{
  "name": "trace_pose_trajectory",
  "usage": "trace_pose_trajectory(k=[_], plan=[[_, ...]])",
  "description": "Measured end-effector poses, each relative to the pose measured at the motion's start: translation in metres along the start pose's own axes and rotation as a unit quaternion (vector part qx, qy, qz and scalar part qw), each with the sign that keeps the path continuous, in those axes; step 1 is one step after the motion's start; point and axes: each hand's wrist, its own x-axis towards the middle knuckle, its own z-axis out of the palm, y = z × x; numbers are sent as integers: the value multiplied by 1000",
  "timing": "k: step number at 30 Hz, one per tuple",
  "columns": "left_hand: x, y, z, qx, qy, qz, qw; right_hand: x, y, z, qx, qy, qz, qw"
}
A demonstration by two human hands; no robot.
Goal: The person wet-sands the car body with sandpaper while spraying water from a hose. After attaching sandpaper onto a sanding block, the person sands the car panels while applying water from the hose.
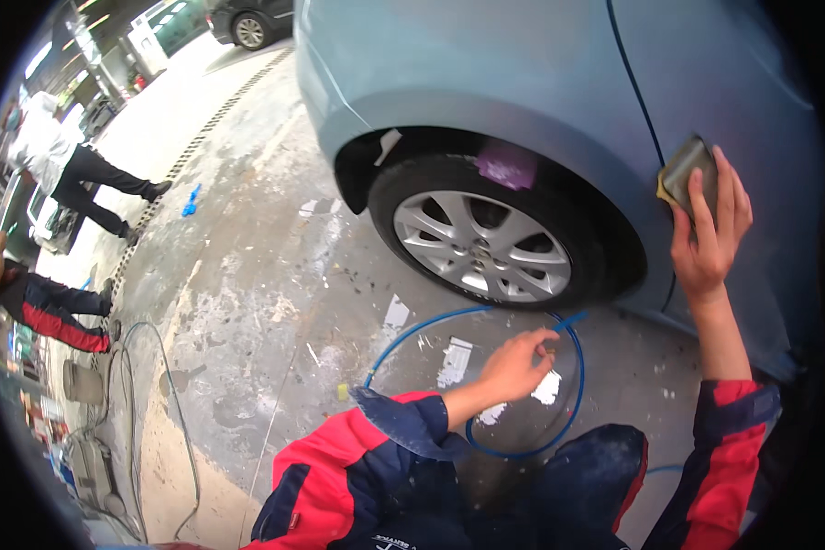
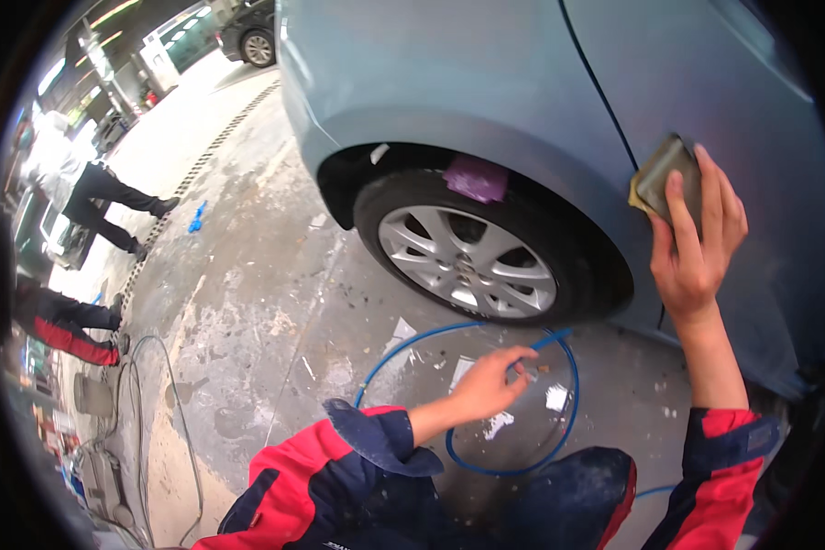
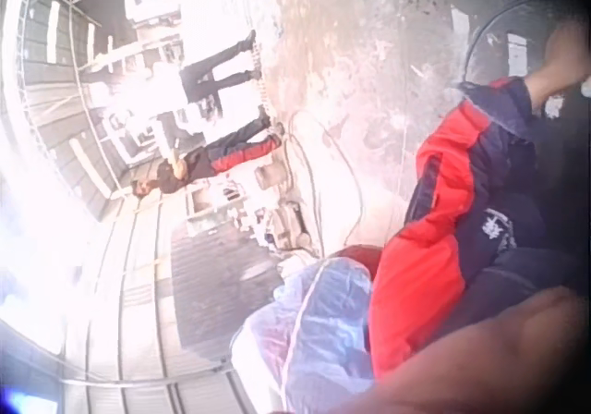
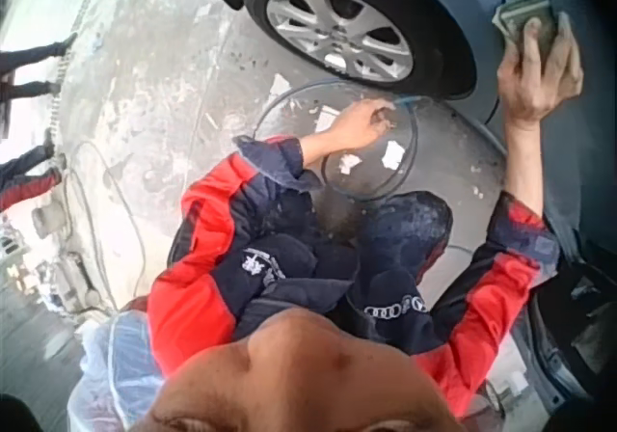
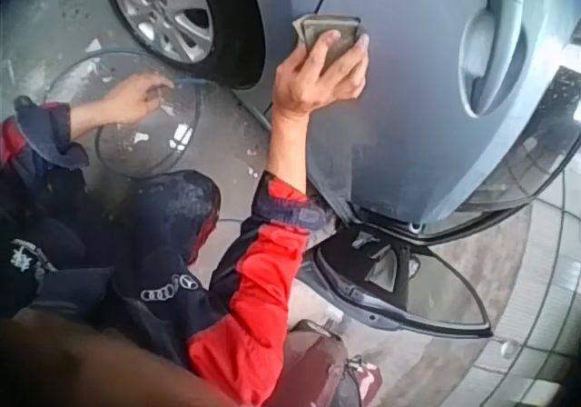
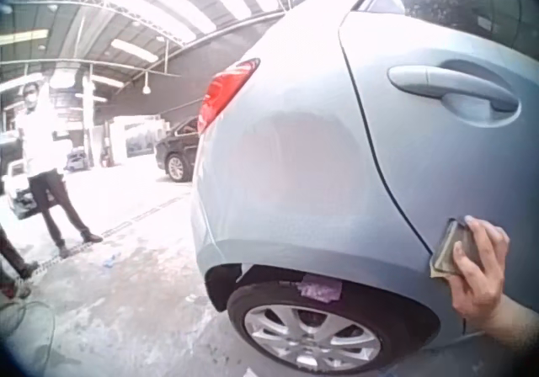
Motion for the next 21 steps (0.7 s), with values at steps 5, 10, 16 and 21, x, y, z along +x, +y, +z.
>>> trace_pose_trajectory(k=[5, 10, 16, 21], plan=[[-1, 6, -4, -6, -42, -49, 998, -3, 3, 0, 8, 4, -1, 1000], [0, 8, -8, -4, -37, -32, 999, -5, 4, 1, 17, 6, -4, 1000], [0, 6, -5, 3, -44, -41, 998, -5, 2, 1, 12, 3, 4, 1000], [-2, 15, -10, -7, -46, -46, 998, -4, 0, 2, 11, 6, 2, 1000]])
